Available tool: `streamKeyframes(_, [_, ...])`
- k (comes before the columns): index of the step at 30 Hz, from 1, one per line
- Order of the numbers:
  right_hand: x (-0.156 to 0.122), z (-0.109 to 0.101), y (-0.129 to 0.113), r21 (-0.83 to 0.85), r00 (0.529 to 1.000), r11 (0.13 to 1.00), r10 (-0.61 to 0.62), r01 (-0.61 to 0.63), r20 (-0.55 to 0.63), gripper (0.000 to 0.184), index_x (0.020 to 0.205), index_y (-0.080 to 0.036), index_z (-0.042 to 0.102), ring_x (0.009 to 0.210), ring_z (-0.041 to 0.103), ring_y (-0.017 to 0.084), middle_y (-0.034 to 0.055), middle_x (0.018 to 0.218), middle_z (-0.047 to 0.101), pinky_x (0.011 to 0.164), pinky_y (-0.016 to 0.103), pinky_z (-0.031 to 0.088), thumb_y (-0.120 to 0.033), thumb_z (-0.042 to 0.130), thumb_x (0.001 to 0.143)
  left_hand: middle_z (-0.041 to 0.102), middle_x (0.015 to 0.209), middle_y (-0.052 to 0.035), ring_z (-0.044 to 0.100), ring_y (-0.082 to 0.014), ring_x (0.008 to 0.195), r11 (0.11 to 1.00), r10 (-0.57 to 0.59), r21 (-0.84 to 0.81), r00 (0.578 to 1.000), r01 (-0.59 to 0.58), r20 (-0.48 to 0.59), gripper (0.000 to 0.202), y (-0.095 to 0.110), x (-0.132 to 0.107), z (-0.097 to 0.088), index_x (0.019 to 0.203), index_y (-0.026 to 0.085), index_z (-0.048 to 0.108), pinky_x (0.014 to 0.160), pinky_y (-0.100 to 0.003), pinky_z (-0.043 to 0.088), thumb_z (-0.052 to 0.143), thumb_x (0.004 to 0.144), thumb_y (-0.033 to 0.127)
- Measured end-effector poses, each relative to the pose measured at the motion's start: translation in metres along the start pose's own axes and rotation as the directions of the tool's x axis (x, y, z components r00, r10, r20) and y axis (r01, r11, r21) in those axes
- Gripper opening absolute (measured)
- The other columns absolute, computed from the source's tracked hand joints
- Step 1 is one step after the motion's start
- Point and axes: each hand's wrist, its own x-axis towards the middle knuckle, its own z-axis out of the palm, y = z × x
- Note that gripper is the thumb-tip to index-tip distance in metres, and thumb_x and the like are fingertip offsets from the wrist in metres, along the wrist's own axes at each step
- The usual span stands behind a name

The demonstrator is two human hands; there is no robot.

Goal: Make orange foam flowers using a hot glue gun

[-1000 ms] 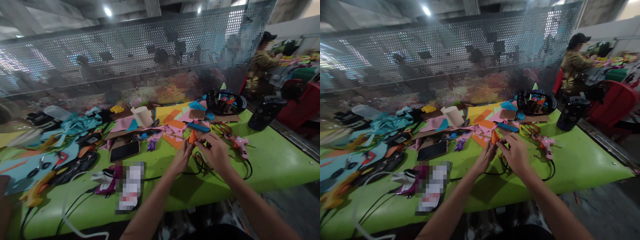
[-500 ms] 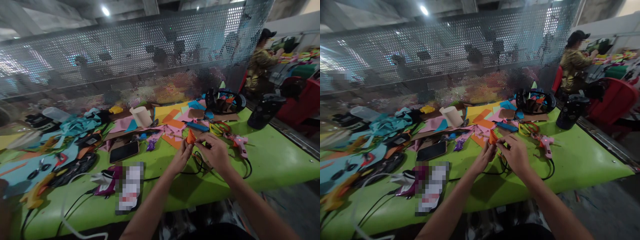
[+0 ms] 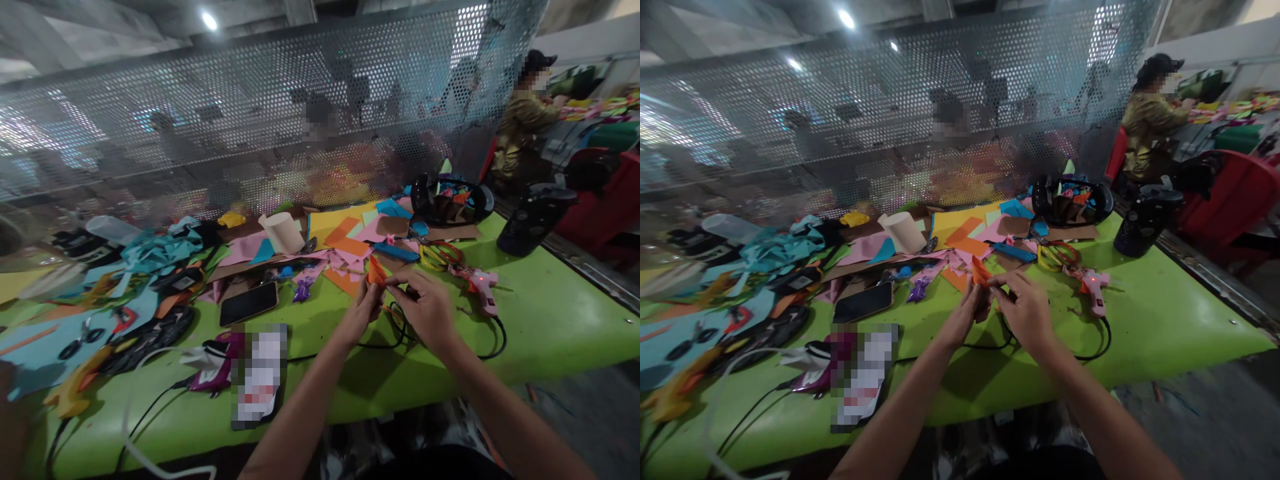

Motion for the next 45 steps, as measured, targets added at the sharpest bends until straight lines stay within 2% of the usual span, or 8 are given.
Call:
streamKeyframes(4, [-0.003, 0.004, 0.003, 0.032, 0.999, 0.998, 0.045, -0.046, 0.004, 0.011, 0.091, -0.022, 0.071, 0.065, 0.062, 0.016, 0.0031, 0.083, 0.072, 0.062, 0.028, 0.051, -0.023, 0.061, 0.089, 0.046, 0.072, 0.0036, 0.038, -0.0094, 0.06, 1.0, 0.022, -0.02, 0.999, -0.023, -0.044, 0.074, 0.003, 0.0, 0.001, 0.11, 0.019, 0.055, 0.053, -0.023, 0.03, 0.061, 0.07, 0.081])
streamKeyframes(11, [-0.009, 0.007, 0.005, 0.095, 0.996, 0.995, 0.033, -0.04, 0.082, 0.015, 0.096, -0.024, 0.069, 0.067, 0.064, 0.016, 0.0028, 0.09, 0.073, 0.067, 0.028, 0.052, -0.018, 0.058, 0.089, 0.041, 0.067, 0.0071, 0.034, -0.0062, 0.054, 0.996, 0.006, -0.092, 0.999, -0.01, -0.04, 0.066, -0.007, 0.006, -0.003, 0.092, 0.02, 0.049, 0.05, -0.019, 0.024, 0.066, 0.067, 0.078])
streamKeyframes(15, [-0.009, 0.007, 0.003, 0.141, 0.987, 0.99, -0.003, -0.02, 0.158, 0.019, 0.099, -0.025, 0.069, 0.067, 0.064, 0.015, 0.0018, 0.089, 0.073, 0.067, 0.028, 0.053, -0.016, 0.057, 0.089, 0.043, 0.066, 0.0078, 0.035, -0.006, 0.054, 0.996, 0.029, -0.083, 0.992, -0.039, -0.121, 0.065, -0.01, 0.008, -0.006, 0.094, 0.02, 0.05, 0.05, -0.019, 0.026, 0.071, 0.065, 0.074])
streamKeyframes(21, [-0.011, 0.007, 0.003, 0.281, 0.969, 0.954, 0.032, -0.102, 0.245, 0.018, 0.102, -0.023, 0.068, 0.066, 0.062, 0.013, 0.0022, 0.093, 0.073, 0.064, 0.026, 0.052, -0.018, 0.058, 0.088, 0.045, 0.063, 0.0069, 0.034, -0.0058, 0.052, 0.992, 0.05, -0.105, 0.979, -0.072, -0.197, 0.056, -0.006, 0.008, -0.006, 0.086, 0.018, 0.052, 0.048, -0.019, 0.022, 0.07, 0.068, 0.068])
streamKeyframes(26, [-0.01, 0.001, 0.003, 0.245, 0.982, 0.958, 0.111, -0.147, 0.153, 0.013, 0.098, -0.021, 0.068, 0.066, 0.063, 0.014, 0.0034, 0.088, 0.073, 0.061, 0.026, 0.052, -0.019, 0.06, 0.088, 0.05, 0.064, 0.0049, 0.037, -0.006, 0.052, 0.99, 0.022, -0.131, 0.976, -0.052, -0.219, 0.054, -0.003, 0.006, -0.006, 0.082, 0.018, 0.051, 0.049, -0.019, 0.024, 0.068, 0.069, 0.068])
streamKeyframes(34, [-0.011, 0.003, 0.008, 0.204, 0.99, 0.979, -0.037, 0.009, 0.136, 0.025, 0.107, -0.024, 0.07, 0.094, 0.069, 0.017, 0.0047, 0.102, 0.072, 0.081, 0.028, 0.056, -0.012, 0.057, 0.091, 0.057, 0.066, 0.0024, 0.043, -0.0079, 0.054, 0.977, -0.063, -0.215, 0.971, 0.013, -0.23, 0.064, 0.005, 0.002, -0.001, 0.086, 0.018, 0.058, 0.051, -0.021, 0.027, 0.072, 0.056, 0.073])
streamKeyframes(39, [-0.014, 0.008, 0.011, 0.14, 0.989, 0.985, -0.113, 0.099, 0.098, 0.024, 0.105, -0.025, 0.072, 0.093, 0.069, 0.017, 0.0052, 0.101, 0.073, 0.083, 0.029, 0.057, -0.012, 0.058, 0.091, 0.056, 0.066, 0.0028, 0.044, -0.0086, 0.054, 0.97, -0.091, -0.241, 0.976, 0.042, -0.196, 0.067, 0.005, 0.0, 0.001, 0.085, 0.018, 0.06, 0.051, -0.021, 0.027, 0.075, 0.053, 0.074])
streamKeyframes(45, [-0.014, 0.009, 0.012, 0.131, 0.99, 0.987, -0.108, 0.096, 0.089, 0.023, 0.103, -0.023, 0.07, 0.092, 0.07, 0.018, 0.0059, 0.101, 0.073, 0.081, 0.03, 0.057, -0.011, 0.055, 0.091, 0.052, 0.066, 0.0041, 0.041, -0.0081, 0.055, 0.968, -0.078, -0.247, 0.987, 0.041, -0.143, 0.067, 0.004, 0.0, 0.0, 0.084, 0.019, 0.058, 0.051, -0.021, 0.025, 0.077, 0.052, 0.074])
